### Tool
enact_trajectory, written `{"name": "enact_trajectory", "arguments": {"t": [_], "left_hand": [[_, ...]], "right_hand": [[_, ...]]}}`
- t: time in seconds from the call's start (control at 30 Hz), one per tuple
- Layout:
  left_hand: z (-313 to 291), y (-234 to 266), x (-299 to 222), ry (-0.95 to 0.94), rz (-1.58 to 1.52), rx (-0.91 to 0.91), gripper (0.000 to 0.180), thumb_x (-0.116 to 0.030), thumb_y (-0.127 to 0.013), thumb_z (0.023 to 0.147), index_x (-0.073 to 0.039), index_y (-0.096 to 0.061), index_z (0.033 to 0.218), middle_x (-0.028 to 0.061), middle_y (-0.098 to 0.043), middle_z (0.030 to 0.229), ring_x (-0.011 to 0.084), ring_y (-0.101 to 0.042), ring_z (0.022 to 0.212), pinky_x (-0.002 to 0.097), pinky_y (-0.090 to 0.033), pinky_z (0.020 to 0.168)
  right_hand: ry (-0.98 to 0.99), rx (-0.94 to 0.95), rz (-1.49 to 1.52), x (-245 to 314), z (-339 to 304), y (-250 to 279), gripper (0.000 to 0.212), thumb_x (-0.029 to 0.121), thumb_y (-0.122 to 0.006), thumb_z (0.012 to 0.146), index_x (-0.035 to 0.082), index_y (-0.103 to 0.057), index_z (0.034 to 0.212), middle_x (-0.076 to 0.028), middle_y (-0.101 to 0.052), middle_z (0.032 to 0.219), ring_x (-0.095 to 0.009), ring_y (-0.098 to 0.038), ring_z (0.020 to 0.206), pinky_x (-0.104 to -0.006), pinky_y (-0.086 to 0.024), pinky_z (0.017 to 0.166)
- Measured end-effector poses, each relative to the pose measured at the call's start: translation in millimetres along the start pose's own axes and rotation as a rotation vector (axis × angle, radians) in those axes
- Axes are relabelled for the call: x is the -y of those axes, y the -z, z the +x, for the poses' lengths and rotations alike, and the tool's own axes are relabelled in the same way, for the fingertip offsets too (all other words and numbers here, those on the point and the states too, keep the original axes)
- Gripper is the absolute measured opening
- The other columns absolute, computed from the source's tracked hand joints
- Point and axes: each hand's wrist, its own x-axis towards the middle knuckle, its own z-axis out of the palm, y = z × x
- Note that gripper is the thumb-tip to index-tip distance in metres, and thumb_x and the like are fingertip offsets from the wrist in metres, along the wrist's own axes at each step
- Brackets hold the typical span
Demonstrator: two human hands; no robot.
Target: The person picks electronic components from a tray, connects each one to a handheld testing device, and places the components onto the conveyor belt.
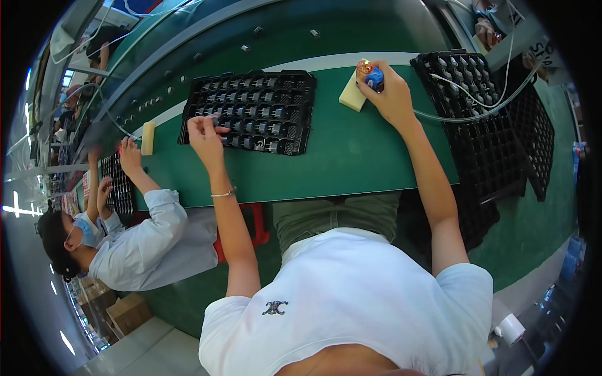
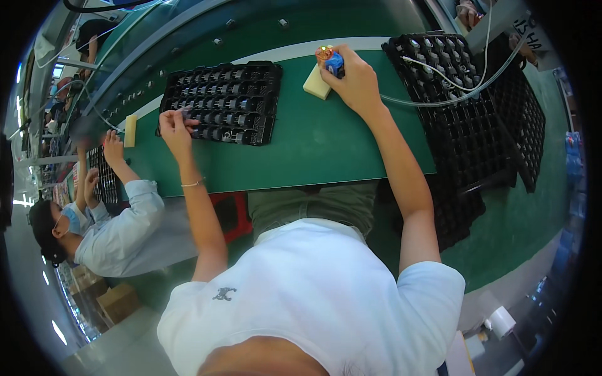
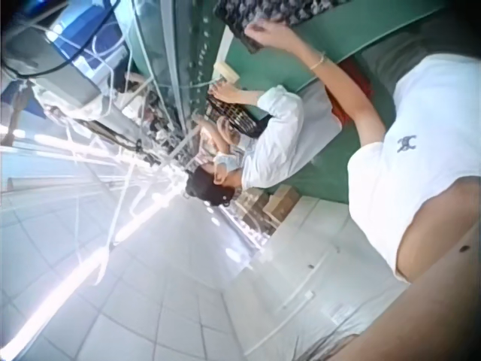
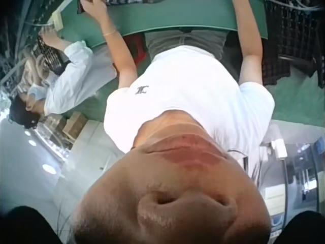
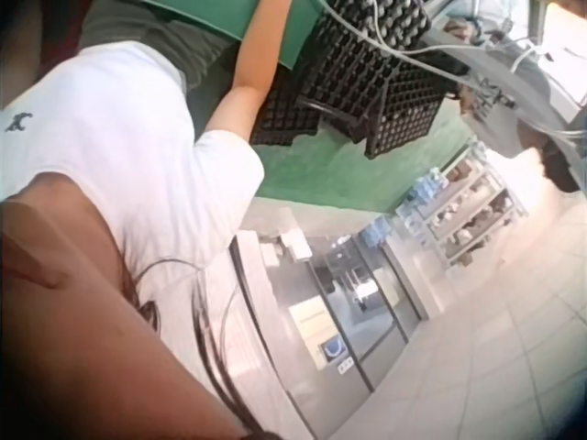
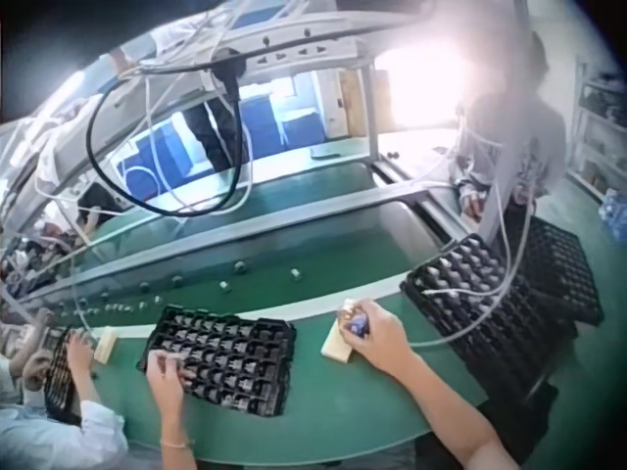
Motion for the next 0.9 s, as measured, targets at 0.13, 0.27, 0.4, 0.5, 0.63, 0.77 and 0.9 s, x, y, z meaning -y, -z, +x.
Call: {"name": "enact_trajectory", "arguments": {"t": [0.13,0.27,0.4,0.5,0.63,0.77,0.9], "left_hand": [[-31.3,-29.2,-17.1,0.203,-0.562,0.314,0.015,-0.012,-0.052,0.097,-0.001,-0.054,0.107,0.0208,-0.067,0.103,0.0184,-0.066,0.068,0.0207,-0.048,0.048],[-57.5,-56.4,-26.6,0.291,-0.724,0.428,0.016,-0.014,-0.051,0.097,-0.001,-0.059,0.099,0.0182,-0.067,0.097,0.0167,-0.062,0.064,0.0230,-0.049,0.053],[-72.9,-67.9,-34.2,0.319,-0.748,0.471,0.025,-0.021,-0.047,0.099,-0.001,-0.061,0.093,0.0122,-0.063,0.083,0.0137,-0.052,0.057,0.0228,-0.042,0.051],[-81.3,-72.1,-41.8,0.369,-0.767,0.458,0.029,-0.028,-0.045,0.100,-0.003,-0.057,0.091,0.0067,-0.052,0.074,0.0130,-0.046,0.057,0.0232,-0.036,0.051],[-94.2,-69.4,-54.2,0.452,-0.887,0.538,0.028,-0.033,-0.044,0.099,-0.006,-0.051,0.098,0.0039,-0.044,0.072,0.0129,-0.043,0.058,0.0238,-0.034,0.052],[-107.7,-62.5,-63.5,0.410,-0.928,0.691,0.027,-0.035,-0.043,0.099,-0.008,-0.048,0.103,0.0030,-0.041,0.069,0.0122,-0.039,0.056,0.0237,-0.031,0.051],[-117.7,-63.0,-67.3,0.407,-0.826,0.652,0.025,-0.030,-0.047,0.096,-0.008,-0.044,0.107,0.0026,-0.041,0.068,0.0117,-0.040,0.055,0.0220,-0.031,0.051]], "right_hand": [[0.001,-0.002,-0.029,-1.8,0.5,-1.1,0.035,0.024,-0.073,0.079,0.005,-0.058,0.105,-0.011,-0.063,0.078,-0.020,-0.061,0.065,-0.0298,-0.049,0.062],[0.004,-0.008,-0.032,-4.0,0.3,-2.2,0.035,0.024,-0.073,0.079,0.005,-0.058,0.105,-0.012,-0.063,0.079,-0.021,-0.062,0.065,-0.0306,-0.049,0.063],[0.015,0.000,-0.030,-4.6,1.6,-2.1,0.036,0.024,-0.073,0.079,0.004,-0.059,0.105,-0.013,-0.063,0.079,-0.023,-0.063,0.066,-0.0314,-0.050,0.064],[0.035,-0.010,-0.043,-2.8,4.0,-1.0,0.035,0.024,-0.073,0.078,0.002,-0.061,0.103,-0.014,-0.063,0.080,-0.025,-0.063,0.066,-0.0319,-0.050,0.064],[0.095,0.004,0.028,-5.8,11.2,-2.0,0.031,0.027,-0.071,0.078,0.001,-0.064,0.093,-0.016,-0.065,0.083,-0.034,-0.065,0.075,-0.0376,-0.052,0.071],[-0.034,0.021,0.047,-28.6,48.7,-18.8,0.035,0.031,-0.073,0.075,0.000,-0.065,0.090,-0.016,-0.065,0.077,-0.032,-0.064,0.069,-0.0361,-0.051,0.068],[-0.036,-0.086,-0.154,-70.2,125.7,-46.6,0.045,0.042,-0.071,0.075,-0.001,-0.068,0.087,-0.018,-0.067,0.077,-0.031,-0.066,0.070,-0.0380,-0.052,0.068]]}}
